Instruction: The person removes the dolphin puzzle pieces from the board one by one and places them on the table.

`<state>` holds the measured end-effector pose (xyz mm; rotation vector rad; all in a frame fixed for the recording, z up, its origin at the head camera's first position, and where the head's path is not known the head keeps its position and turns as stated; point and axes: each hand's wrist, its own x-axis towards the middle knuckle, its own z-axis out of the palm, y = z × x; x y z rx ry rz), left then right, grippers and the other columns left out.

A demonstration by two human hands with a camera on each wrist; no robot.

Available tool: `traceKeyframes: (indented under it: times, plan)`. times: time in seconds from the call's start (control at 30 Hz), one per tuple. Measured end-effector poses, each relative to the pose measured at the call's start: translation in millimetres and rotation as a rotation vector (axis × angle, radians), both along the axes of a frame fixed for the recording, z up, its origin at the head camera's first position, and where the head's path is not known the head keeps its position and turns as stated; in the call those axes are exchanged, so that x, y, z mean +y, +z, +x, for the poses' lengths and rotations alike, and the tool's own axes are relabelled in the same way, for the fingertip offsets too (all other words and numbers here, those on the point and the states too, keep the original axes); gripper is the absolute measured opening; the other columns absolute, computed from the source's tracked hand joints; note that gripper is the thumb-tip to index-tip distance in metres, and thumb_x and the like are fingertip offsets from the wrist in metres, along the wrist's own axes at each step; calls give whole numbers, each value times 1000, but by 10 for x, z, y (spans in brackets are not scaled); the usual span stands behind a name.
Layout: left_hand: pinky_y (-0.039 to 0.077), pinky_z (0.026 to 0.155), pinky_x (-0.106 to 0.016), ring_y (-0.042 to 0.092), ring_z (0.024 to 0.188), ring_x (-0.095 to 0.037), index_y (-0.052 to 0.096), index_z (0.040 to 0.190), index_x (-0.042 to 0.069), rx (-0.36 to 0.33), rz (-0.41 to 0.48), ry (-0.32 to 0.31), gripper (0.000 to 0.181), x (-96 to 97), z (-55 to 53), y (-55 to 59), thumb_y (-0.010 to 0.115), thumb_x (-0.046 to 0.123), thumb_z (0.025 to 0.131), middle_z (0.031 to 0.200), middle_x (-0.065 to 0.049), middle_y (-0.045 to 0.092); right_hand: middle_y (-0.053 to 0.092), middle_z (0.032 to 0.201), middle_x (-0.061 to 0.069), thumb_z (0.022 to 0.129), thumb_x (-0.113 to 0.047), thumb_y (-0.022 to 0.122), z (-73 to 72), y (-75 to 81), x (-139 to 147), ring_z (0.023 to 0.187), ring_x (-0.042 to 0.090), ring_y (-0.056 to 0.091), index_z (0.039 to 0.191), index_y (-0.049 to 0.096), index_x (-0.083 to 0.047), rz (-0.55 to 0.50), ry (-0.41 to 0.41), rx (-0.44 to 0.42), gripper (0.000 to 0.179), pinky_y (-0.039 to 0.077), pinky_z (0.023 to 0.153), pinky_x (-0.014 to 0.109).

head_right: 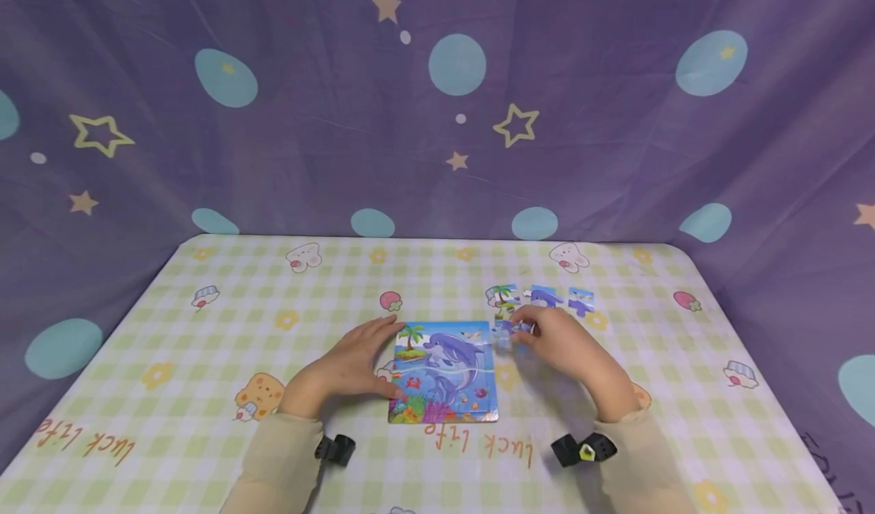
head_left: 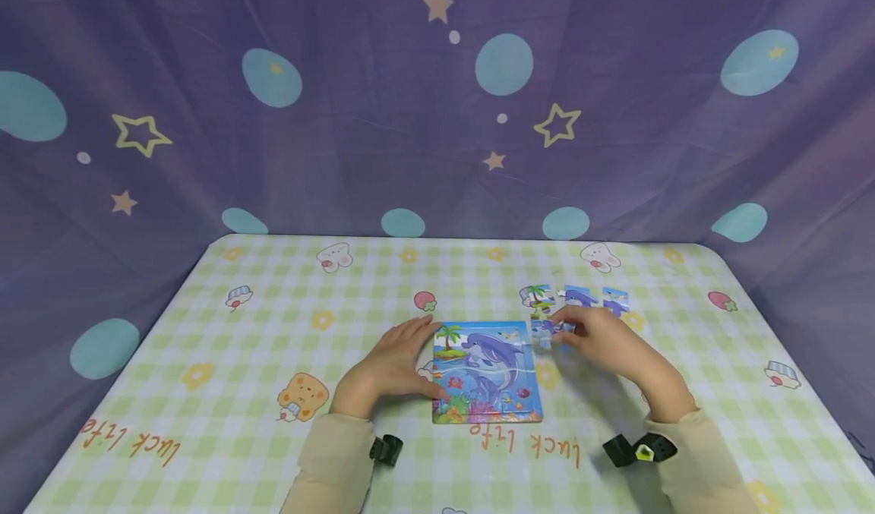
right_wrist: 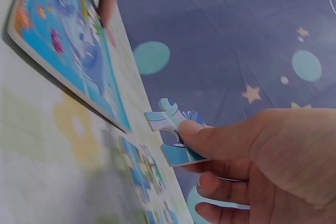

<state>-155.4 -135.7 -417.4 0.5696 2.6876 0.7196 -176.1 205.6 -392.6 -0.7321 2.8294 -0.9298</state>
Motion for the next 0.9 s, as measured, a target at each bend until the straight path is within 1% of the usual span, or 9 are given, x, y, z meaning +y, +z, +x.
traceKeyframes:
  times: [0.07, 0.2, 0.3, 0.43, 0.6, 0.8, 0.9]
  plan:
    - [16, 120, -51, 21, 148, -33, 35, 153, 8, 0, -4, 0, 110, 2, -2, 5, 89, 48, 66, 161, -12, 26, 61, 78, -5, 90, -10, 72, -13, 18, 56, 65, 9, 47, 106, 71, -6, 7, -33, -9, 16, 45, 64, 31]
    - [16, 120, -51, 21, 148, -33, 35, 153, 8, -1, -12, 1, 109, 6, -2, 17, 88, 47, 66, 161, -12, 26, 62, 80, -2, 91, -11, 72, -37, 54, 170, 68, 12, 50, 106, 70, -6, 3, -87, -37, 16, 46, 65, 33]
    - [16, 120, -50, 21, 148, -33, 35, 153, 8, -4, -12, 5, 109, 6, 1, 25, 88, 46, 67, 161, -11, 26, 67, 90, 3, 92, -13, 71, -45, 75, 260, 76, 16, 59, 108, 70, -6, -8, -122, -68, 18, 50, 68, 36]
    - [16, 120, -50, 20, 148, -33, 34, 154, 8, -7, -9, 6, 109, 5, 2, 30, 88, 46, 67, 161, -11, 26, 68, 95, 6, 93, -16, 71, -55, 79, 370, 84, 20, 64, 112, 69, -7, -15, -166, -105, 21, 53, 73, 39]
    - [16, 120, -50, 20, 148, -33, 34, 154, 8, -6, -6, 5, 109, 4, 3, 28, 88, 46, 67, 161, -12, 26, 67, 96, 8, 93, -17, 71, -69, 62, 466, 87, 23, 64, 114, 69, -5, -17, -192, -121, 24, 53, 75, 40]
    - [16, 120, -50, 20, 148, -33, 35, 154, 9, -9, -5, 9, 109, 9, 0, 25, 88, 45, 67, 161, -11, 26, 67, 109, 20, 93, -21, 72, -81, 34, 538, 100, 36, 64, 116, 68, -3, -26, -214, -132, 30, 54, 83, 49]
    - [16, 120, -50, 21, 148, -33, 35, 153, 9, -6, -5, 7, 108, 12, -1, 22, 88, 45, 67, 161, -11, 26, 66, 110, 22, 92, -22, 72, -89, 19, 578, 102, 38, 63, 116, 67, -2, -22, -225, -131, 32, 53, 84, 51]
